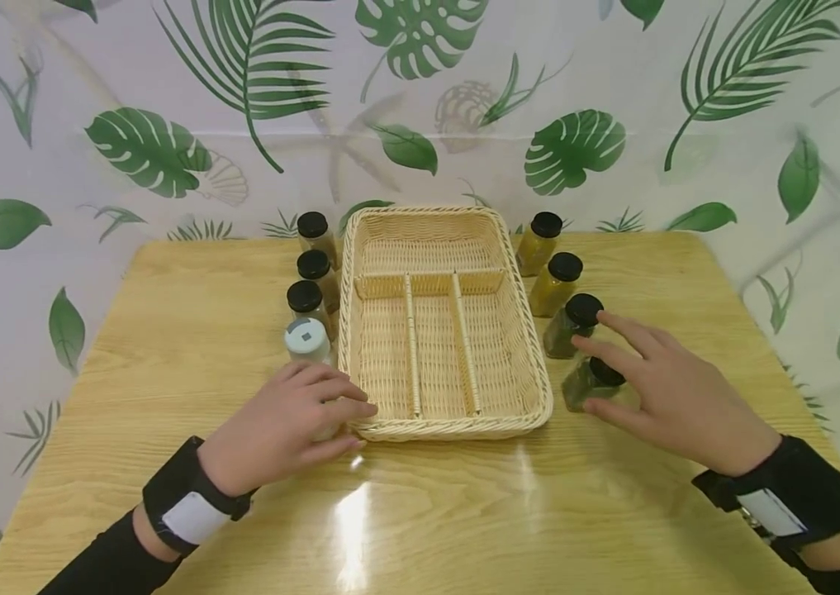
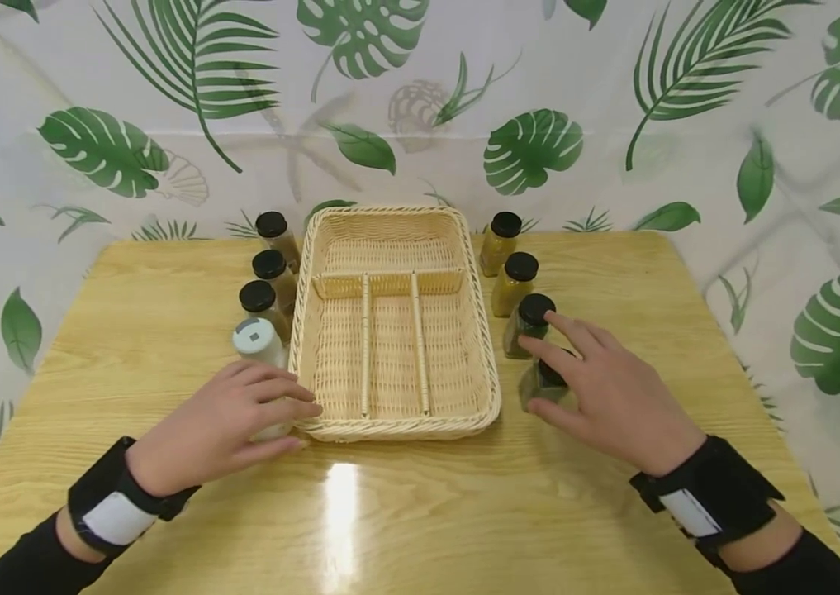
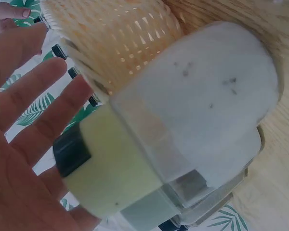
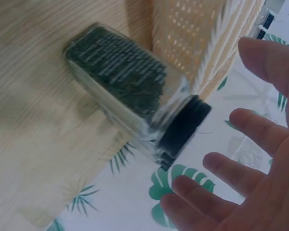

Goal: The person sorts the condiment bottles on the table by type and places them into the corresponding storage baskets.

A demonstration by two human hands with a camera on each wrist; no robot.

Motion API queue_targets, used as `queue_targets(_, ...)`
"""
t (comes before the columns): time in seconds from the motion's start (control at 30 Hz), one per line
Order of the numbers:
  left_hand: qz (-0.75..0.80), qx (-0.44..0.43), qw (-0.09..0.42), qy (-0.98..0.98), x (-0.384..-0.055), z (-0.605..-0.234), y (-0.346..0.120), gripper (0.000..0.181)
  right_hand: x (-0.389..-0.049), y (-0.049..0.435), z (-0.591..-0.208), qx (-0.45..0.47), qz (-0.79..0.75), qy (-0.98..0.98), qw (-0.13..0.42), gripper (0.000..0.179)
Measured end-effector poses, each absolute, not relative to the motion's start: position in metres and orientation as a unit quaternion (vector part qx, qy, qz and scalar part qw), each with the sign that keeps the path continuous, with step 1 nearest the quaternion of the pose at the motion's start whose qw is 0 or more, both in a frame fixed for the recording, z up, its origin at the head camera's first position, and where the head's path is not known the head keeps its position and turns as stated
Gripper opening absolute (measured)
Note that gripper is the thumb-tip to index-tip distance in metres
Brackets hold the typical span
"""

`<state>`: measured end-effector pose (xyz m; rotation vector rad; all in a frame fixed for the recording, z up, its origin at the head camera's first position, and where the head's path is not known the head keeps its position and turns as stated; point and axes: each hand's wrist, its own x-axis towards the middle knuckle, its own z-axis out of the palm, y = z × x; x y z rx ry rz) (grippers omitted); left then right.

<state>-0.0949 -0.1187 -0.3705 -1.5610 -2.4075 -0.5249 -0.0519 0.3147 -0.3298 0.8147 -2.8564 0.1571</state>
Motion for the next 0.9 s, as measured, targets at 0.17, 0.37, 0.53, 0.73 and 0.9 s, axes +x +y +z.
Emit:
queue_targets(0.17, -0.16, -0.523, 0.114, -0.83, -0.092, -0.378, -0.116, 0.024, -0.051, 0.319, -0.336, 0.25, 0.051, -0.965, 0.058, 0.063)
queue_targets(0.37, -0.152, -0.515, 0.114, -0.836, -0.089, -0.381, -0.112, 0.017, -0.054, 0.32, -0.338, 0.231, 0.049, -0.971, 0.03, 0.06)
queue_targets(0.53, -0.169, -0.507, 0.12, -0.837, -0.092, -0.382, -0.109, 0.013, -0.057, 0.321, -0.34, 0.226, 0.048, -0.973, 0.032, 0.059)
queue_targets(0.73, -0.17, -0.498, 0.115, -0.843, -0.091, -0.381, -0.104, 0.011, -0.057, 0.322, -0.342, 0.219, 0.047, -0.974, 0.03, 0.056)
queue_targets(0.9, -0.156, -0.494, 0.103, -0.849, -0.094, -0.375, -0.098, 0.009, -0.06, 0.325, -0.346, 0.223, 0.053, -0.972, 0.04, 0.052)
